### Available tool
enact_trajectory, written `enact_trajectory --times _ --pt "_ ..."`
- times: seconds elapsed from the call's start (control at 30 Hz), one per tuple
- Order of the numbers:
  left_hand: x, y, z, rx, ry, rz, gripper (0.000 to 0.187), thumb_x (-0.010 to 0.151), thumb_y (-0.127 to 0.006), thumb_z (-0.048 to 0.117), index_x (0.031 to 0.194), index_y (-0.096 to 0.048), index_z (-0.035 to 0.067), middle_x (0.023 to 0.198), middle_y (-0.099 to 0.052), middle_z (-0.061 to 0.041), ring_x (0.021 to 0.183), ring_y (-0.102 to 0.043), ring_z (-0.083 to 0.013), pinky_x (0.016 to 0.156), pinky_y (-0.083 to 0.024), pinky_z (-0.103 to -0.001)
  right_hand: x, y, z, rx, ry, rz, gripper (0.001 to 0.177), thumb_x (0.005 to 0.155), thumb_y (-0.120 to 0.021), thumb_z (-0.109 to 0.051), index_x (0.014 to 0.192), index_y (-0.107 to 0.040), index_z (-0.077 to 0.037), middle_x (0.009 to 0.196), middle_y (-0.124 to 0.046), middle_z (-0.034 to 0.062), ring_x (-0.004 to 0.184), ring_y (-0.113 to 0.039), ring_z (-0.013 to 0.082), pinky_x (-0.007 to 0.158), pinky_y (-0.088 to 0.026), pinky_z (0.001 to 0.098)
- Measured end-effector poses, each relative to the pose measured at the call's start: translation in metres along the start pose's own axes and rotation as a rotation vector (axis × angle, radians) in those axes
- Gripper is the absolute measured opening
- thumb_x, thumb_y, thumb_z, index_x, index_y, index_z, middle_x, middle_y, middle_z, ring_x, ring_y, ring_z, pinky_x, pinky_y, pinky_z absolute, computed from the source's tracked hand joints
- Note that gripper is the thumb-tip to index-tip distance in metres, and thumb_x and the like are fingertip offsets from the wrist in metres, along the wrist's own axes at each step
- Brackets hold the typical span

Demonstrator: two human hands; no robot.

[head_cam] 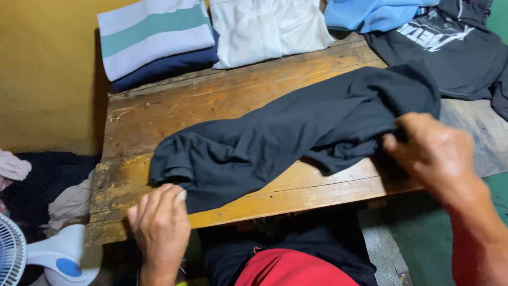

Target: Folding a black t-shirt on a wooden table.

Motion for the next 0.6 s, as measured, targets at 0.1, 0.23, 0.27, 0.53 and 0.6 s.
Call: enact_trajectory --times 0.1,0.23,0.27,0.53,0.6 --pt "-0.002 0.001 0.019 -0.199 0.030 -0.003 0.018 0.082 -0.074 0.005 0.099 -0.072 0.010 0.106 -0.073 -0.003 0.091 -0.064 -0.0227 0.083 -0.041 -0.037 0.018 0.013 0.016 0.020 -0.032 0.151 0.031 0.095 -0.084 -0.018 0.120 -0.076 -0.001 0.090 -0.073 0.0106 0.059 -0.060 0.0226 0.058 -0.048 0.0341" --pt "-0.003 0.007 0.061 -0.425 -0.038 0.031 0.013 0.081 -0.073 0.006 0.095 -0.072 0.007 0.104 -0.073 -0.005 0.091 -0.065 -0.0224 0.084 -0.041 -0.038 0.053 0.021 0.021 0.338 -0.022 0.329 0.024 0.105 -0.081 -0.001 0.118 -0.075 0.019 0.079 -0.068 0.0194 0.055 -0.053 0.0220 0.049 -0.040 0.0316" --pt "-0.004 0.008 0.072 -0.483 -0.049 0.041 0.014 0.080 -0.075 0.007 0.094 -0.072 0.007 0.103 -0.073 -0.005 0.092 -0.065 -0.0216 0.084 -0.041 -0.037 0.058 0.025 0.020 0.400 0.039 0.472 0.021 0.106 -0.077 0.005 0.118 -0.076 0.023 0.091 -0.069 0.0220 0.065 -0.052 0.0228 0.056 -0.042 0.0327" --pt "0.006 -0.001 0.157 -0.819 -0.166 -0.031 0.006 0.083 -0.068 0.006 0.088 -0.069 0.007 0.083 -0.069 -0.008 0.069 -0.061 -0.0260 0.081 -0.043 -0.042 0.103 0.124 -0.165 0.892 0.548 0.513 0.025 0.105 -0.069 0.009 0.125 -0.055 0.008 0.121 -0.058 0.0193 0.104 -0.054 0.0290 0.096 -0.047 0.0397" --pt "0.005 -0.010 0.171 -0.803 -0.164 -0.034 0.002 0.083 -0.071 0.012 0.084 -0.071 0.010 0.069 -0.068 -0.010 0.057 -0.059 -0.0306 0.079 -0.046 -0.049 0.089 0.127 -0.221 0.892 0.781 0.357 0.047 0.095 -0.076 0.000 0.135 -0.051 0.006 0.138 -0.057 0.0204 0.123 -0.059 0.0343 0.111 -0.049 0.0438"
Point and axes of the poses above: each hand's wrist, its own x-axis towards the middle knuckle, its own y-axis out of the back of the hand, z = x × y, the point moved 7 cm from there along x, towards the middle knuckle
